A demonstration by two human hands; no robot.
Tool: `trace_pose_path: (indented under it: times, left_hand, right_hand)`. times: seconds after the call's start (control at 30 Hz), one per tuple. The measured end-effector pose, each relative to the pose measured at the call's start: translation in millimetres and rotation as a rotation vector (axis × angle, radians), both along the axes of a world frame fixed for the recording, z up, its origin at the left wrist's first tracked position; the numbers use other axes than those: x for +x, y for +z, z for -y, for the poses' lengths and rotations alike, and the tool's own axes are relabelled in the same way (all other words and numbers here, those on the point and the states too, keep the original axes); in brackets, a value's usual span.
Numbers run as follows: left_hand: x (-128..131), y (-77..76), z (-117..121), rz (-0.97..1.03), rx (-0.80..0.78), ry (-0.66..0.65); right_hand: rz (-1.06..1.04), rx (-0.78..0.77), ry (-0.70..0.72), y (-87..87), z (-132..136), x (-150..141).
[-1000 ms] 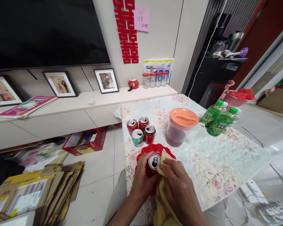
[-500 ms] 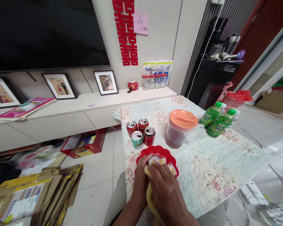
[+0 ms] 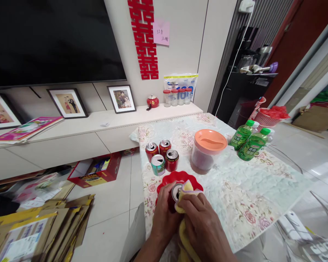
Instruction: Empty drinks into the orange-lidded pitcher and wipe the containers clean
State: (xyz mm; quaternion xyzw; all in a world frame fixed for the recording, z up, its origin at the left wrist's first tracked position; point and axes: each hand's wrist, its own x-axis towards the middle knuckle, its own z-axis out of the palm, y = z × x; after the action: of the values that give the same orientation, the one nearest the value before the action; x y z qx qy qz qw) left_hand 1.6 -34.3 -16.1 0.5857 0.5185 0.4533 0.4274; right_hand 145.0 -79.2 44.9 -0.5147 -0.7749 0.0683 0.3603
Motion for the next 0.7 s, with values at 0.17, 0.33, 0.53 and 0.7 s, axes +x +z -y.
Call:
trace_pose_path:
  times: [0.17,0.33,0.53,0.7]
  left_hand:
    - [0,-2.6,-3,0.033,-0.017,0.002]
    - [-2,-1.4,-1,0.026,-0.027,-0.013]
    - [-8,-10.2,-1,-0.002,0.008,-0.052]
    - [-11,-8.8,-2,-0.041,0.024,-0.061]
  right_hand:
    - [-0.027,0.060,-0.055,-10.5,-2,13]
    - [-0.211,-0.053,-0.173,-36.2,-13,14]
    - [-0.280,-0.233,-0.178,-55.0,-24,13]
    - [-0.191,-0.280,-0.212,-74.2,-25,11]
